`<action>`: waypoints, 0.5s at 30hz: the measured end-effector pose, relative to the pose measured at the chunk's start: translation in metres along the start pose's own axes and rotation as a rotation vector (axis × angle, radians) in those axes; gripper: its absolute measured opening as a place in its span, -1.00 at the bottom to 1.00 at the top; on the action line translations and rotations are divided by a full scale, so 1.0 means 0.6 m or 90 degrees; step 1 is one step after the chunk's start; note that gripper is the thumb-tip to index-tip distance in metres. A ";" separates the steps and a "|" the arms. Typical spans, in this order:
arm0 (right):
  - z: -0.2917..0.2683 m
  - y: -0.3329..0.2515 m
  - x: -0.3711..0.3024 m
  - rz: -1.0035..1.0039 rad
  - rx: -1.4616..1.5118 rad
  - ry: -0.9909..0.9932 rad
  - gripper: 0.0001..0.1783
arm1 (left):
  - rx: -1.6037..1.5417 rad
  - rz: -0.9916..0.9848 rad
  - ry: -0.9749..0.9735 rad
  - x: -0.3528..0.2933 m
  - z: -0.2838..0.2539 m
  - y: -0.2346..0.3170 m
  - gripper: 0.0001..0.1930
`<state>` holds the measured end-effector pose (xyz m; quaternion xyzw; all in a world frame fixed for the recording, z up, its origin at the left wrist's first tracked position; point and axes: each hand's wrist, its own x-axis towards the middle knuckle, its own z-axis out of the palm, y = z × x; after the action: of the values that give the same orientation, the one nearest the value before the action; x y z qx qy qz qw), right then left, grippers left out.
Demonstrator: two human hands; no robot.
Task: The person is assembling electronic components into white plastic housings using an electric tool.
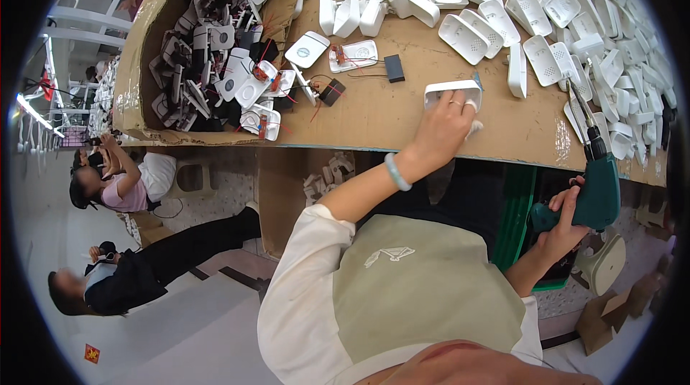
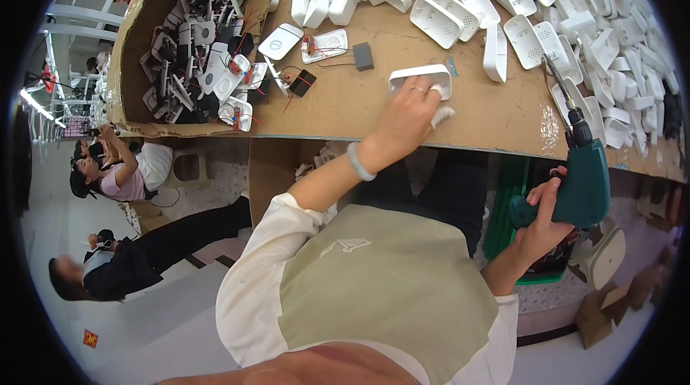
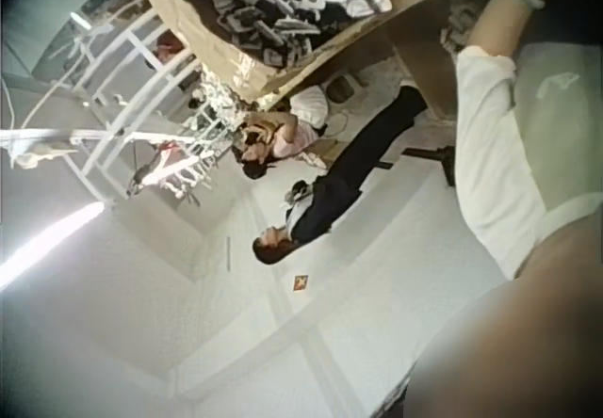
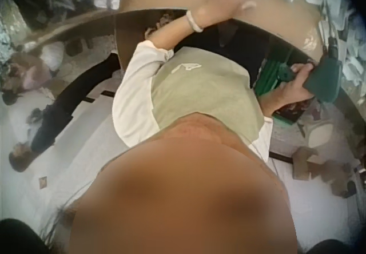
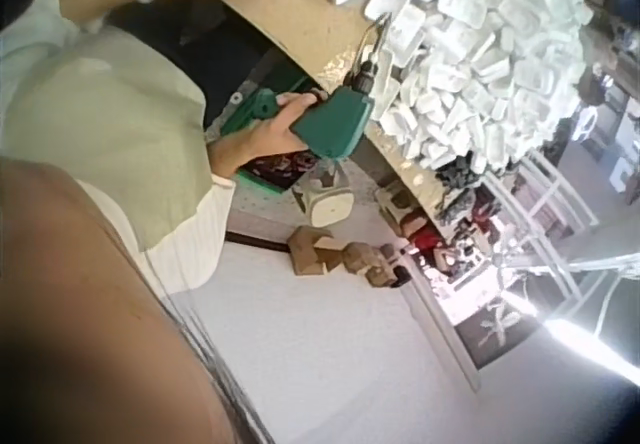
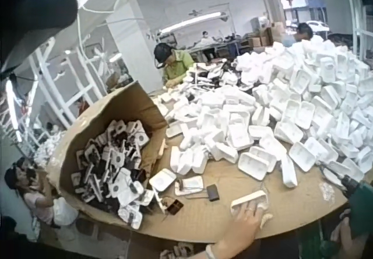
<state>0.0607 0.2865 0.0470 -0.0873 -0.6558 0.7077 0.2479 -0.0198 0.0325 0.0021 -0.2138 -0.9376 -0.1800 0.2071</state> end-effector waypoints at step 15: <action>0.057 -0.003 0.000 0.012 0.042 -0.069 -0.66 | 0.084 -0.035 -0.060 -0.022 -0.151 -0.283 -0.86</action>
<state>0.0459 0.2562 0.0527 -0.0469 -0.6437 0.7349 0.2083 -0.0613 -0.1537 0.0309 -0.1819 -0.9616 -0.1132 0.1713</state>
